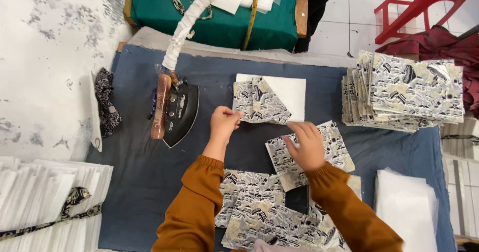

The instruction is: The person folds patterned fabric pieces and stacks them on a table. Then the person uses green-handled scissors to cut a translucent sheet into smaller pieces, placing the cut pieces on the table.

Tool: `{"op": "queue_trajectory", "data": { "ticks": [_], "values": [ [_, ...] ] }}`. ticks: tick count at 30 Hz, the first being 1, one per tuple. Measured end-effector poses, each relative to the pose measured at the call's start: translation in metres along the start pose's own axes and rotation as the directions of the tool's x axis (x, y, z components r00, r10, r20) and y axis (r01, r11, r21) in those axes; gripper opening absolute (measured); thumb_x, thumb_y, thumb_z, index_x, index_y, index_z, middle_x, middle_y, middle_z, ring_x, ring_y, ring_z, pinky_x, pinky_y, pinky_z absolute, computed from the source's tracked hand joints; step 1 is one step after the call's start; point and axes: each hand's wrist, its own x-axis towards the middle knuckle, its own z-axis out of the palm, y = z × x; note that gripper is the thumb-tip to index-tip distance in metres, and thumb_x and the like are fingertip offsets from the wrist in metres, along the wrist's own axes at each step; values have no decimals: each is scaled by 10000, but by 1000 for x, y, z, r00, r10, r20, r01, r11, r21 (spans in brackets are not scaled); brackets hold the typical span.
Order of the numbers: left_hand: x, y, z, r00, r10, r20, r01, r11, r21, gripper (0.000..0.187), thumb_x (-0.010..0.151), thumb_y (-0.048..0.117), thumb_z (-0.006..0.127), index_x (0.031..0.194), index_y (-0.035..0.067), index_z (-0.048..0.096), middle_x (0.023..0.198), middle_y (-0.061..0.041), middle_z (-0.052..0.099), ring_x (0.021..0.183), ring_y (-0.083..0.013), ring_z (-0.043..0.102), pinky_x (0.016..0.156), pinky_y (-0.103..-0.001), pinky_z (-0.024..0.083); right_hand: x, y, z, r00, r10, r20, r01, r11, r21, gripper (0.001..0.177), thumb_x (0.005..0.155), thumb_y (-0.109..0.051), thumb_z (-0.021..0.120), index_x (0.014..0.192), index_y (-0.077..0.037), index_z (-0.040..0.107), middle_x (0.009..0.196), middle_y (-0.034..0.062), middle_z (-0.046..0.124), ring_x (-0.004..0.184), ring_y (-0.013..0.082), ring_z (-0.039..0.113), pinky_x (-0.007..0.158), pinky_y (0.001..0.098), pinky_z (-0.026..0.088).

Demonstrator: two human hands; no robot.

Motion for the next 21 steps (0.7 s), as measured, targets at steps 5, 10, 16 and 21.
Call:
{"op": "queue_trajectory", "data": {
  "ticks": [5,10,16,21],
  "values": [
    [0,26,22,968,157,194,-162,987,12,186,897,104,741,1055,13,701,799,-7,646,673,-60,575,569,-220,462,55,-7,60,999,-35,-25,34,999,-42,713,571,-254,881,1203,-6,666,1193,206,652,1112,420,543,923,511,446],
    [10,75,29,928,276,248,-278,960,-32,191,921,146,710,1041,21,790,770,19,643,648,-62,510,558,-244,397,71,49,84,978,190,-81,-201,966,-160,350,755,22,752,1073,-125,735,1065,79,722,1030,310,644,941,439,511],
    [16,142,36,849,519,99,-520,788,328,224,913,245,774,916,21,781,721,-14,705,647,-77,630,615,-249,485,109,96,45,983,113,-146,-140,972,-188,217,793,19,732,965,-108,698,964,85,696,925,318,645,842,439,501],
    [18,129,33,781,624,27,-621,771,137,190,899,189,803,882,14,730,755,-17,701,688,-84,621,643,-248,501,119,99,8,949,-149,-278,71,960,-272,284,734,53,646,981,-82,679,1033,94,683,994,338,622,874,463,473]
  ]
}}
